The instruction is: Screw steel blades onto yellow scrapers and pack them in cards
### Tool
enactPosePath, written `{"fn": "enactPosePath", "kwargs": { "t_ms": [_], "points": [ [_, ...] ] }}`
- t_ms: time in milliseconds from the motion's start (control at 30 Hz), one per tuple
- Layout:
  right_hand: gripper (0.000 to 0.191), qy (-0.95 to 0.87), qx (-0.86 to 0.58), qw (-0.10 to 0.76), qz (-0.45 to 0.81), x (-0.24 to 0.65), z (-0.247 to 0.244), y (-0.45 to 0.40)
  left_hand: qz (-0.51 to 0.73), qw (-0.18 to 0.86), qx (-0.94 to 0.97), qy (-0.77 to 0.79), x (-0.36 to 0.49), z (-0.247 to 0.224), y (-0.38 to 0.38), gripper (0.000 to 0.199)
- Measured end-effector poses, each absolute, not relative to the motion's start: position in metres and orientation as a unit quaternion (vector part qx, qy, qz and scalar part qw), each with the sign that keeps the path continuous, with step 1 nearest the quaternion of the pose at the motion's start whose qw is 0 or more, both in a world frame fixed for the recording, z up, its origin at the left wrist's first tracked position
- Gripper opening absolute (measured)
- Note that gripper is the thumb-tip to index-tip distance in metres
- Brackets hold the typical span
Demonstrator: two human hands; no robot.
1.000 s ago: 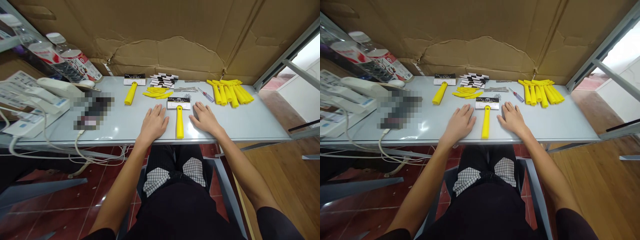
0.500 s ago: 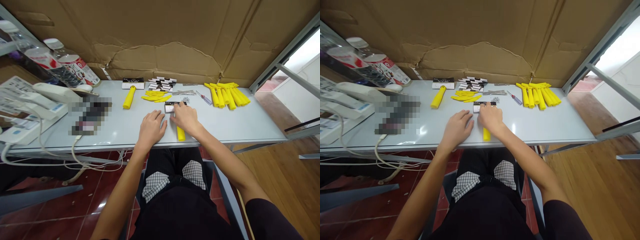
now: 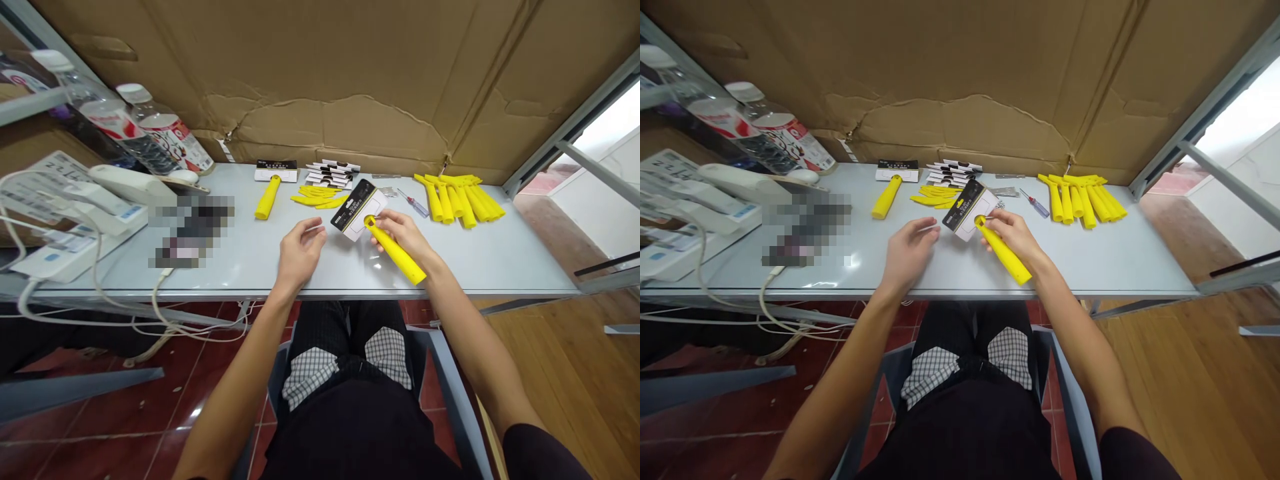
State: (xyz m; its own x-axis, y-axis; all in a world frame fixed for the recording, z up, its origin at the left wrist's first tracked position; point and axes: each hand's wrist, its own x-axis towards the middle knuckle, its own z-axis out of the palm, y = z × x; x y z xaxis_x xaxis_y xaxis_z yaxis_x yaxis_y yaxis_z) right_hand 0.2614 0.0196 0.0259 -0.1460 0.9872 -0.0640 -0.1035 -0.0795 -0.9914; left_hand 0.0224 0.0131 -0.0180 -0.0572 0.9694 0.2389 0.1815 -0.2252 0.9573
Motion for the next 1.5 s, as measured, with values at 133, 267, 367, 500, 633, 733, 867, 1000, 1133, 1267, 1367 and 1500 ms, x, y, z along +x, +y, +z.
{"fn": "enactPosePath", "kwargs": {
  "t_ms": [133, 267, 367, 500, 633, 733, 867, 1000, 1133, 1267, 1367, 1500],
  "points": [
    [0.027, -0.406, -0.396, 0.487, 0.664, 0.255, 0.009, 0.009, 0.506, 0.617, 0.448, 0.403, 0.038, -0.011, 0.017, 0.049],
    [0.025, -0.399, -0.4, 0.475, 0.674, 0.25, 0.0, 0.0, 0.499, 0.624, 0.436, 0.415, 0.048, -0.007, 0.025, 0.049],
    [0.028, -0.37, -0.408, 0.502, 0.667, 0.252, 0.001, 0.002, 0.482, 0.605, 0.461, 0.436, 0.05, -0.005, 0.032, 0.048],
    [0.027, -0.364, -0.471, 0.536, 0.599, 0.261, 0.004, 0.014, 0.449, 0.595, 0.5, 0.441, 0.054, 0.001, 0.04, 0.036],
    [0.024, -0.374, -0.497, 0.525, 0.581, 0.271, 0.009, 0.022, 0.431, 0.572, 0.519, 0.466, 0.063, 0.009, 0.049, 0.03],
    [0.02, -0.382, -0.502, 0.529, 0.568, 0.286, 0.016, 0.022, 0.413, 0.578, 0.53, 0.464, 0.068, 0.012, 0.054, 0.037],
    [0.02, -0.398, -0.53, 0.555, 0.503, 0.331, 0.032, 0.023, 0.373, 0.57, 0.581, 0.446, 0.066, 0.011, 0.061, 0.048],
    [0.016, -0.391, -0.558, 0.601, 0.418, 0.389, 0.057, 0.024, 0.337, 0.547, 0.635, 0.428, 0.06, 0.005, 0.068, 0.046],
    [0.017, -0.385, -0.562, 0.625, 0.381, 0.409, 0.078, 0.029, 0.33, 0.595, 0.611, 0.405, 0.062, 0.01, 0.061, 0.041],
    [0.037, -0.401, -0.533, 0.638, 0.385, 0.363, 0.086, 0.05, 0.381, 0.617, 0.581, 0.371, 0.072, 0.03, 0.039, 0.046],
    [0.037, -0.425, -0.511, 0.646, 0.376, 0.302, 0.083, 0.077, 0.404, 0.563, 0.608, 0.387, 0.075, 0.041, 0.029, 0.06],
    [0.033, -0.441, -0.489, 0.655, 0.37, 0.228, 0.07, 0.116, 0.444, 0.394, 0.643, 0.484, 0.062, 0.041, 0.038, 0.069]
  ]
}}
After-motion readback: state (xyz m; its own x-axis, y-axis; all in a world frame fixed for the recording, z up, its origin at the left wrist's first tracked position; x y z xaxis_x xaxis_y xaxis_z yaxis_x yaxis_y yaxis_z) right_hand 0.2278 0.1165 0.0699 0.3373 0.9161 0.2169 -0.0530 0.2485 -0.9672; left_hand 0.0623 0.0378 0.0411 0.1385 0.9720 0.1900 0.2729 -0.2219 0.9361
